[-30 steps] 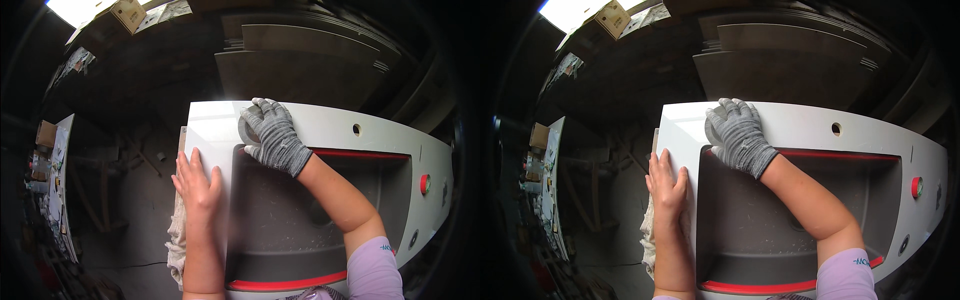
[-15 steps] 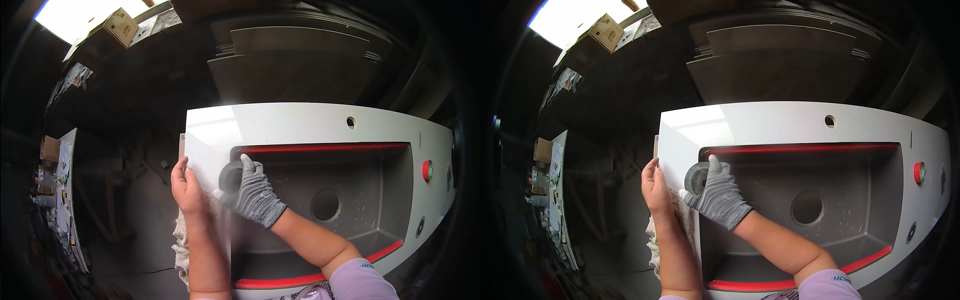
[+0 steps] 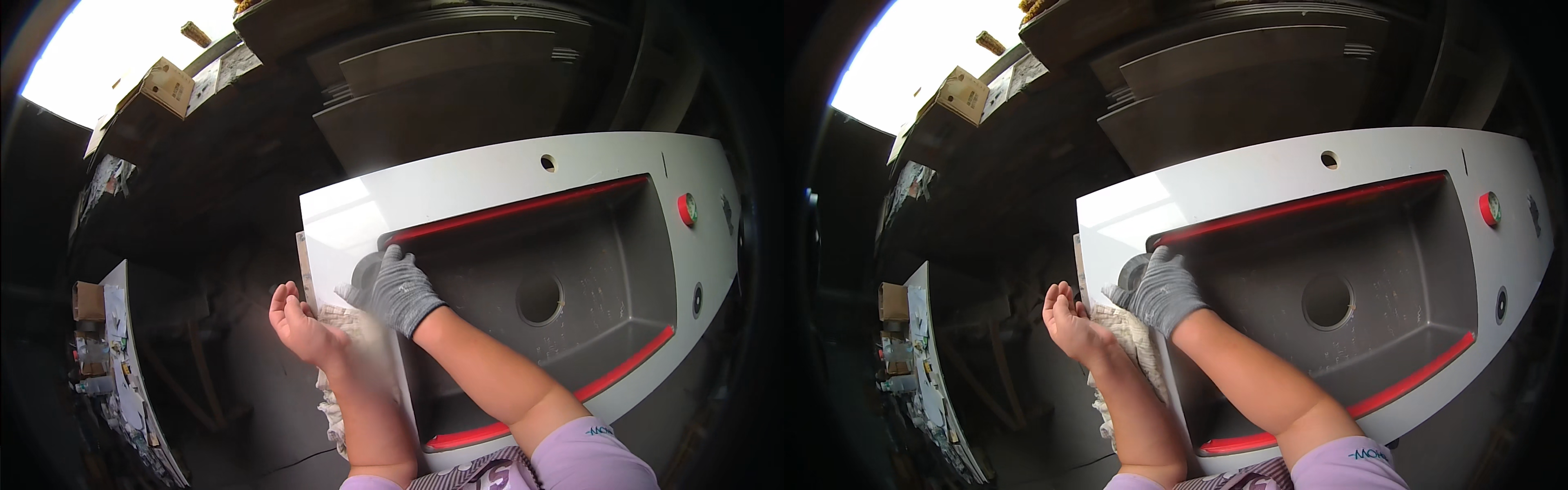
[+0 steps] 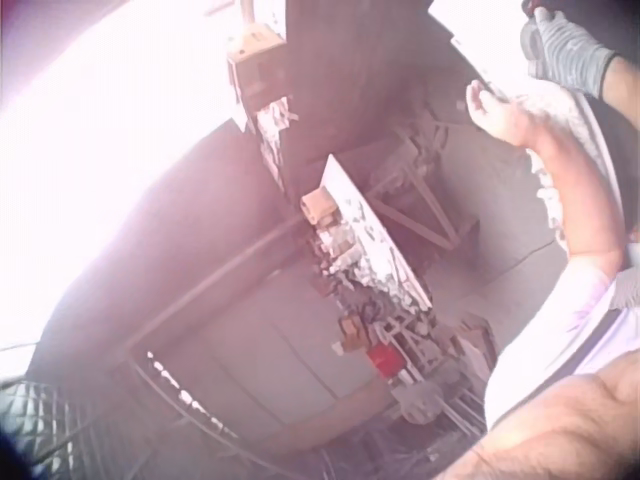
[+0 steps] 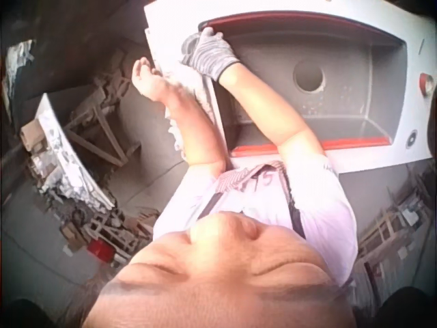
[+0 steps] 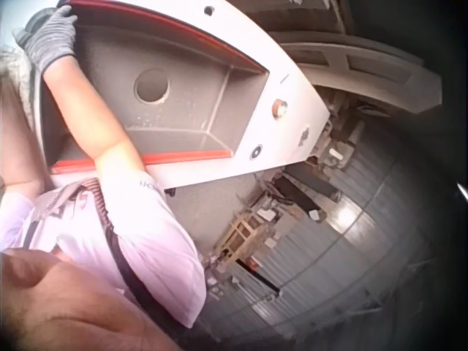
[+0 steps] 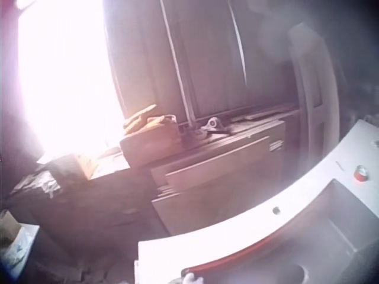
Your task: The person sands the white surface of a kitchen sink using a sanding block and then an electric sander. They wipe the surface with a cloth and inspect the edges before continuing to sand the flat areas.
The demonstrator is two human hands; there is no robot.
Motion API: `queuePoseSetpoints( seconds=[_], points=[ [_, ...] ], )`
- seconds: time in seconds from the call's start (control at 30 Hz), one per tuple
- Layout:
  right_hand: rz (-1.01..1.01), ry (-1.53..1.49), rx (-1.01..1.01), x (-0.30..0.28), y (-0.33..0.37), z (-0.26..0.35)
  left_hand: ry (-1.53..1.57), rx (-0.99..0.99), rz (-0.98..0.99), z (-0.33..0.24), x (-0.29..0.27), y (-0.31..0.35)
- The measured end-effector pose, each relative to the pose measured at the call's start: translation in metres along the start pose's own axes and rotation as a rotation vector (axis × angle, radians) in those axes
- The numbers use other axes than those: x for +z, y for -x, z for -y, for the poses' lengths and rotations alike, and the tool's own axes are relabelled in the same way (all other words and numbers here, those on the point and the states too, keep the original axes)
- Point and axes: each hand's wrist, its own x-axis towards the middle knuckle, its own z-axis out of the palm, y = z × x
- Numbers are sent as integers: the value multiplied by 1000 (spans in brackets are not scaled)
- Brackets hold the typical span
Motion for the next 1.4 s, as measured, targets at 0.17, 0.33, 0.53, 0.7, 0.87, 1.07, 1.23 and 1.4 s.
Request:
queuePoseSetpoints(
  seconds=[0.17,0.33,0.53,0.7,0.87,1.07,1.23,1.4],
  points=[
    [67,76,13,-23,12,20,0,-25,-61,-10,-1,0],
    [86,181,0,-13,-7,16,16,-29,28,-6,4,-1],
    [157,155,-45,-12,-8,12,5,-48,7,-9,3,-1],
    [108,64,62,-14,-11,17,22,-42,21,-7,4,-1],
    [96,88,-9,5,-21,-2,56,-53,49,-5,10,3],
    [170,111,7,-26,3,31,28,-34,-2,-11,1,-11],
    [85,199,-90,-12,-18,4,30,-49,44,-2,7,1],
    [234,165,-90,-34,-7,25,50,-25,26,-10,7,-9]
  ],
)
